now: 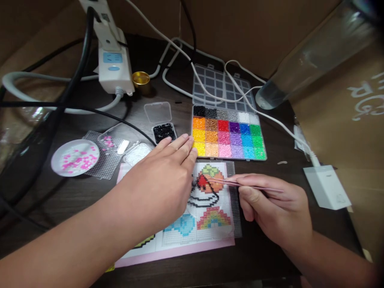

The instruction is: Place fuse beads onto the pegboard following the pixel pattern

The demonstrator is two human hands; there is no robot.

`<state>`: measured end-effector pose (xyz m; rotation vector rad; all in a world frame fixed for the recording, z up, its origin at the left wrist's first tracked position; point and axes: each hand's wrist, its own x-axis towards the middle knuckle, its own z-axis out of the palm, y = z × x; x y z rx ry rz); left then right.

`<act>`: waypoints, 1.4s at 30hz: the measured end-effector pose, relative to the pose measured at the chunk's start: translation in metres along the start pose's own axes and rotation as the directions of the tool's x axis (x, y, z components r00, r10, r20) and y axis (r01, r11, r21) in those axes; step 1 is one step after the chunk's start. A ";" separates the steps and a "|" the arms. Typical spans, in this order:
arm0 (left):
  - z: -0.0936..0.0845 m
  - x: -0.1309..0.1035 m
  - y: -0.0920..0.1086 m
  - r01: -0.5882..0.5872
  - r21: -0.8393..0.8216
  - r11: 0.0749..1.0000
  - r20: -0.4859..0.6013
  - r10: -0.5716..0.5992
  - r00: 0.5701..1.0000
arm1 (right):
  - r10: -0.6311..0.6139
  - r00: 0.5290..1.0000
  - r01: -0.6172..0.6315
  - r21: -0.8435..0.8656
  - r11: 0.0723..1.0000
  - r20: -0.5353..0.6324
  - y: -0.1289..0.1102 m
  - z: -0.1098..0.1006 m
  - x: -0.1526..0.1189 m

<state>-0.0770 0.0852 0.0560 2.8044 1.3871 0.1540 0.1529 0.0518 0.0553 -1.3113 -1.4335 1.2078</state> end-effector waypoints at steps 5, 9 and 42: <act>0.001 0.004 -0.003 -0.009 0.028 1.000 -0.009 0.009 1.000 | -0.126 0.960 0.130 -0.002 0.992 -0.250 -0.011 -0.035 0.003; 0.001 0.005 -0.005 -0.013 0.010 1.000 -0.013 0.013 1.000 | -0.133 0.960 0.125 -0.049 0.991 -0.247 0.005 -0.057 0.003; 0.005 0.008 -0.007 0.085 -0.188 0.978 0.042 -0.078 0.996 | 0.061 0.975 0.037 0.428 0.903 -0.212 0.033 -0.079 0.037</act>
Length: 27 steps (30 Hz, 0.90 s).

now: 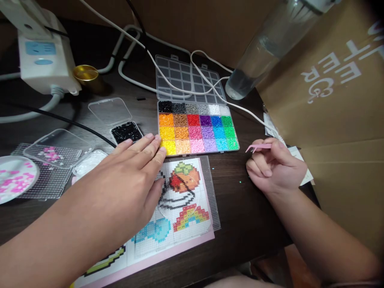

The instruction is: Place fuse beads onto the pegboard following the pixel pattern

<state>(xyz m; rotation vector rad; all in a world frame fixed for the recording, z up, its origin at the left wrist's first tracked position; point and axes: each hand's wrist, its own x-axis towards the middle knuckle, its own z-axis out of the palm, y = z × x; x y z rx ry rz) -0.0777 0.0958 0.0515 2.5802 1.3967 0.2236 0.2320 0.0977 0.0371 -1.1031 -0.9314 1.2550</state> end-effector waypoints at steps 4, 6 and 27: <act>0.000 0.000 0.000 -0.013 0.060 0.998 -0.004 0.014 1.000 | -0.060 0.998 0.060 -0.004 0.998 0.015 0.003 -0.003 0.004; 0.000 -0.001 0.001 -0.020 0.078 0.997 -0.008 0.021 1.000 | -0.083 0.997 0.083 -0.007 0.997 0.009 0.003 -0.004 0.006; 0.003 -0.001 0.000 -0.043 0.054 0.998 -0.039 0.045 0.998 | -0.332 0.941 0.258 -0.493 0.831 -0.067 -0.005 -0.058 -0.073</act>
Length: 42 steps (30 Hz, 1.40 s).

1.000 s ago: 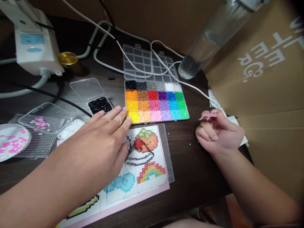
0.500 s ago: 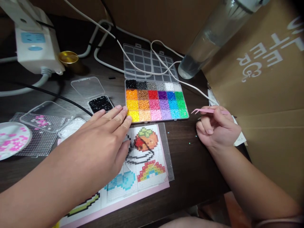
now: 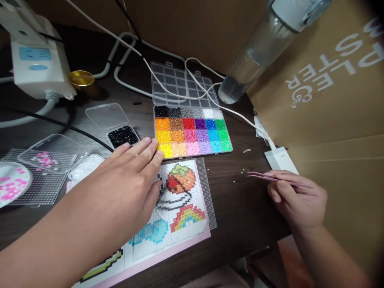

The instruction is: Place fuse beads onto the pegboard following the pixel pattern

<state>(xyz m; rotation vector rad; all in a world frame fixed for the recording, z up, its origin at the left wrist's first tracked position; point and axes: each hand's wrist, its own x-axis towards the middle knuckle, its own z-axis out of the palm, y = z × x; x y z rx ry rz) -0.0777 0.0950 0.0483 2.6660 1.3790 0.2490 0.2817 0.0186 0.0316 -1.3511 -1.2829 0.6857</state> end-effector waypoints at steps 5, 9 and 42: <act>0.002 0.000 -0.002 -0.022 0.051 0.998 -0.013 0.023 1.000 | 0.066 0.994 -0.069 -0.029 0.997 -0.088 0.017 -0.003 -0.008; 0.003 -0.003 -0.004 -0.032 0.074 0.997 -0.020 0.033 0.999 | 0.097 0.993 -0.101 -0.060 0.993 -0.066 0.018 -0.002 -0.006; -0.003 0.000 0.000 -0.165 0.314 0.935 -0.167 0.225 0.960 | 0.095 0.995 -0.095 -0.042 0.995 -0.003 -0.013 0.072 0.050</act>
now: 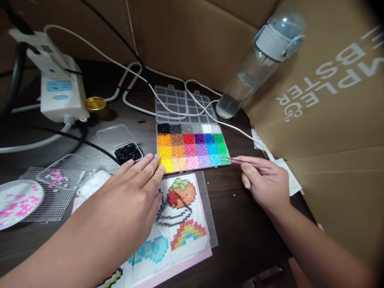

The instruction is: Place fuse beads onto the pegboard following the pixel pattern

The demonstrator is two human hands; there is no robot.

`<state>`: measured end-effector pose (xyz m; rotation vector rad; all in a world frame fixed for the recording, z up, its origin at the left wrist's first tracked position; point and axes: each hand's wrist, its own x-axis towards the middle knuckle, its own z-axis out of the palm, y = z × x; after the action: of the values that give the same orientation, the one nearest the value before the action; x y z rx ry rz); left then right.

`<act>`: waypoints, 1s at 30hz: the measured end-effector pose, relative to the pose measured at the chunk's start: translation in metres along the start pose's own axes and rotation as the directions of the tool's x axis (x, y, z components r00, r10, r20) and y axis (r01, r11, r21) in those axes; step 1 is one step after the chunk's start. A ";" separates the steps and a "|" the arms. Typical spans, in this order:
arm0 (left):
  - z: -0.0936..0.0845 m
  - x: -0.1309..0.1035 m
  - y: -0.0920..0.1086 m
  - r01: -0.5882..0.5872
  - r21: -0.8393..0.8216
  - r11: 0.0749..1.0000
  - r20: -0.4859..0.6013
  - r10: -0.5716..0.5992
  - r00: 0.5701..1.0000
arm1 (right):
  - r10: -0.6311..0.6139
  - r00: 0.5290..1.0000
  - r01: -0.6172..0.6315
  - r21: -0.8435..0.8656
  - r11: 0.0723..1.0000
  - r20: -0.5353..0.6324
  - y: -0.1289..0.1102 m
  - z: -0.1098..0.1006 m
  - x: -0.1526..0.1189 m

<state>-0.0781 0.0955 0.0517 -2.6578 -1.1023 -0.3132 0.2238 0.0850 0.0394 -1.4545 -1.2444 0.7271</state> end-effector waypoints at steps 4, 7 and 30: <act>0.000 -0.001 0.000 0.003 -0.009 1.000 0.013 -0.003 1.000 | -0.041 0.998 0.042 0.036 0.998 -0.038 0.006 -0.001 -0.008; 0.000 0.001 0.001 0.016 -0.028 0.999 0.039 -0.015 0.999 | -0.102 0.993 0.099 0.056 0.994 0.057 0.006 -0.005 -0.019; -0.001 0.001 0.001 0.034 -0.046 0.998 0.060 -0.031 0.998 | -0.030 0.949 0.034 -0.007 0.999 0.313 0.004 0.003 -0.021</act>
<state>-0.0765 0.0955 0.0531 -2.7092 -1.1706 -0.2716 0.2163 0.0661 0.0314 -1.3596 -1.5117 0.9571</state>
